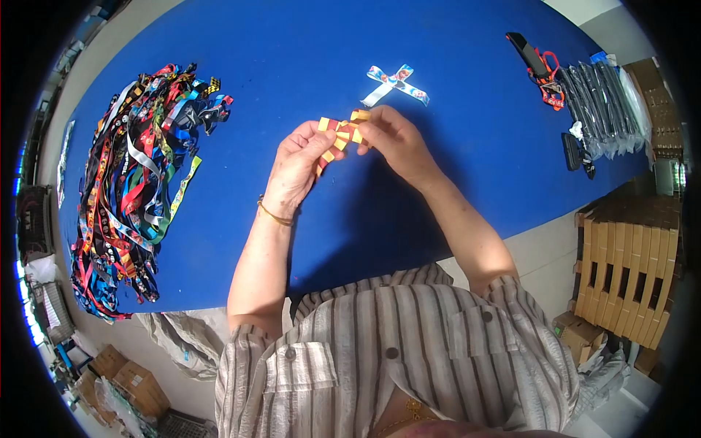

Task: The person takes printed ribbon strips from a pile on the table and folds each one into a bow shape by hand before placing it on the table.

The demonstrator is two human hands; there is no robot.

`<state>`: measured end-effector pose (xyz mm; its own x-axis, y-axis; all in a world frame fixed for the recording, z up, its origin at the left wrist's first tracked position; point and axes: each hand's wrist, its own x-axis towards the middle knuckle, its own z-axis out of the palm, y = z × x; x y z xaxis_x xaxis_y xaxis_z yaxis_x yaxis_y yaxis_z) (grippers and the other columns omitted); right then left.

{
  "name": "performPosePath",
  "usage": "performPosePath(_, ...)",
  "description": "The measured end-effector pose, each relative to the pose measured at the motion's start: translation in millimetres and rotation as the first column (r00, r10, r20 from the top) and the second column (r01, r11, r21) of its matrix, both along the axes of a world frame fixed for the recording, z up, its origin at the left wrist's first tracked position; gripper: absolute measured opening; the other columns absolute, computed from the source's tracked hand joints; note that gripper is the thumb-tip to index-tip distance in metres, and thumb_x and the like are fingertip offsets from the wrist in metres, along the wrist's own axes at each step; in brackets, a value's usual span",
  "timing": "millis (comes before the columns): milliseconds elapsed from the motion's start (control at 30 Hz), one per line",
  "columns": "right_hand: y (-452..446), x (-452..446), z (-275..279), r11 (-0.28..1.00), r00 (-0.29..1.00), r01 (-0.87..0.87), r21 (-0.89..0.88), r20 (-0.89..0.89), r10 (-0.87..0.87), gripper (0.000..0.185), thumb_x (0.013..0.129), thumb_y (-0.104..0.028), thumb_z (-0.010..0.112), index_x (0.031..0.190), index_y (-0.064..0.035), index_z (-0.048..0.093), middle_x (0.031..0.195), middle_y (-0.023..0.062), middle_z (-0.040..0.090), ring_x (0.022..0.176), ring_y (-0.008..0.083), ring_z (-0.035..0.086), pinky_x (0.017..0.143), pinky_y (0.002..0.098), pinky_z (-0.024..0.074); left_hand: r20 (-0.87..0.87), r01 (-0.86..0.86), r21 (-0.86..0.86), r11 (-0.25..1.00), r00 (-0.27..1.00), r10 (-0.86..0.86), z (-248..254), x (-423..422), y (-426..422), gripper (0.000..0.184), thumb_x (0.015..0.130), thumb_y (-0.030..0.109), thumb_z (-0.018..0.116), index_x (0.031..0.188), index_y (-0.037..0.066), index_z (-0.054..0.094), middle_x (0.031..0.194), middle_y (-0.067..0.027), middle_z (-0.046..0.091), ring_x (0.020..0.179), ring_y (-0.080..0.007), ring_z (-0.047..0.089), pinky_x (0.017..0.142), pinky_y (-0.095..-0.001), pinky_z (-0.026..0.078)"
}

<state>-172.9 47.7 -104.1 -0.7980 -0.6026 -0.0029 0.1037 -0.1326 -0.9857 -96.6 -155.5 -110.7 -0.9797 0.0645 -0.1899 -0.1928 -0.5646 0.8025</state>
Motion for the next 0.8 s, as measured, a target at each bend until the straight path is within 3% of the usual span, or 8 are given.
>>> performPosePath(333, -10.2, 8.5, -0.7, 0.993, 0.995, 0.096, 0.069, 0.025, -0.098, 0.020, 0.104, -0.022, 0.063, 0.110, -0.0021, 0.064, 0.089, 0.0019, 0.067, 0.075, 0.0064, 0.062, 0.068, 0.0228, 0.0510, -0.054, -0.174, 0.045, 0.984, 0.983, 0.176, -5.5, 0.2, 10.5, 0.007, 0.101, 0.002, 0.055, 0.097, 0.003, 0.061, 0.103, -0.0124, 0.072, 0.096, -0.0194, 0.070, 0.090, -0.0350, 0.057)
performPosePath(433, -13.6, 13.5, 0.4, 0.989, 0.987, 0.143, 0.037, 0.073, -0.146, 0.019, 0.104, -0.021, 0.063, 0.109, -0.0027, 0.064, 0.088, 0.0015, 0.066, 0.074, 0.0062, 0.062, 0.067, 0.0226, 0.0501, -0.090, -0.193, 0.089, 0.977, 0.975, 0.201, -10.0, 2.1, 10.7, 0.008, 0.101, 0.002, 0.054, 0.097, 0.005, 0.060, 0.104, -0.0121, 0.072, 0.098, -0.0188, 0.069, 0.090, -0.0330, 0.055)
performPosePath(533, -18.6, 15.4, -2.8, 0.967, 0.969, 0.226, -0.115, 0.128, -0.211, 0.018, 0.105, -0.020, 0.062, 0.109, -0.0030, 0.064, 0.088, 0.0013, 0.066, 0.074, 0.0061, 0.061, 0.068, 0.0221, 0.0492, -0.177, -0.228, 0.075, 0.971, 0.955, 0.238, -9.7, 2.4, 10.5, 0.008, 0.102, 0.004, 0.054, 0.098, 0.007, 0.060, 0.105, -0.0122, 0.072, 0.100, -0.0186, 0.068, 0.089, -0.0312, 0.054)
performPosePath(667, -17.9, 12.4, 4.5, 0.977, 0.982, 0.182, -0.109, 0.080, -0.174, 0.017, 0.105, -0.019, 0.061, 0.110, -0.0026, 0.064, 0.089, 0.0015, 0.066, 0.074, 0.0063, 0.060, 0.069, 0.0219, 0.0489, -0.114, -0.317, 0.107, 0.943, 0.938, 0.328, 4.5, -1.4, 21.4, 0.003, 0.100, 0.002, 0.058, 0.101, 0.005, 0.057, 0.102, -0.0112, 0.072, 0.089, -0.0143, 0.069, 0.079, -0.0250, 0.054)
performPosePath(800, -12.7, 7.5, -0.2, 0.990, 0.992, 0.108, -0.090, 0.072, -0.102, 0.016, 0.104, -0.018, 0.062, 0.110, -0.0027, 0.064, 0.092, 0.0022, 0.068, 0.075, 0.0066, 0.061, 0.070, 0.0222, 0.0494, -0.116, -0.217, 0.003, 0.976, 0.969, 0.216, 10.9, 0.0, 20.0, 0.009, 0.100, 0.009, 0.066, 0.103, 0.006, 0.058, 0.101, -0.0146, 0.074, 0.096, -0.0203, 0.072, 0.084, -0.0310, 0.056)
